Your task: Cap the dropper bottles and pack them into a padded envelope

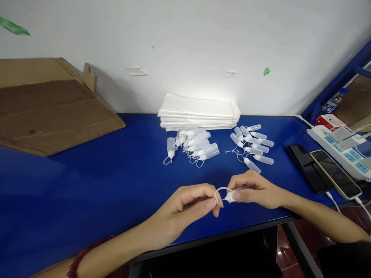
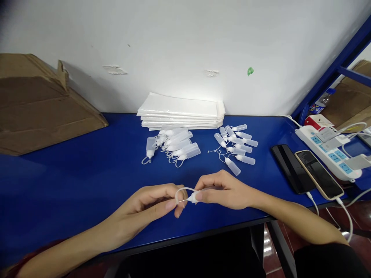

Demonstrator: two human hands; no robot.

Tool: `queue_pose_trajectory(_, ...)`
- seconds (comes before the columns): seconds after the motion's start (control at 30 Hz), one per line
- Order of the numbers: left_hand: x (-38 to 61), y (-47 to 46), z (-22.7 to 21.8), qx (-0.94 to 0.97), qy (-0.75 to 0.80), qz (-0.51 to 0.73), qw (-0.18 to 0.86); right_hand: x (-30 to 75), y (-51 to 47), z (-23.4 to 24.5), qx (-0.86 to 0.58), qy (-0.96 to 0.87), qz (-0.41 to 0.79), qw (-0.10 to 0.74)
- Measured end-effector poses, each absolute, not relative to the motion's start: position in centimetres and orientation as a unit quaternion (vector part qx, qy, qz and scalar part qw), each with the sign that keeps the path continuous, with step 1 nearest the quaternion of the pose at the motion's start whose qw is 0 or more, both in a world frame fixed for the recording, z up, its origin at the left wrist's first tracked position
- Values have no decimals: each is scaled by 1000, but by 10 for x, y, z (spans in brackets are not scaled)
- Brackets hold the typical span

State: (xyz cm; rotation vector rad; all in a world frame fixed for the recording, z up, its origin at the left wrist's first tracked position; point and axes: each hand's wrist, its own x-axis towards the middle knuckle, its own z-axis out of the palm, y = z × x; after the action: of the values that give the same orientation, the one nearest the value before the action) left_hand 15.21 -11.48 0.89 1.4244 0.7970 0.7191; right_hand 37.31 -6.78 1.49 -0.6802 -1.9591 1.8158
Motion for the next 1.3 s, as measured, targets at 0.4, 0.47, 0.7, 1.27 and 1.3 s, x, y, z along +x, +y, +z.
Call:
queue_pose_trajectory(0.4,152,-115,7,567,330,318,684,373,-70,15,-215,-701,645,213)
queue_pose_trajectory(0.47,153,-114,6,571,336,321,677,374,-70,14,-226,-698,645,213)
queue_pose_trajectory(0.7,154,-111,5,610,395,320,608,374,-67,16,-290,-716,604,195)
queue_pose_trajectory(1.27,160,-109,1,704,451,284,470,372,-58,3,-306,-767,539,165)
queue_pose_trajectory(1.3,160,-109,1,710,445,287,463,372,-59,3,-302,-773,533,165)
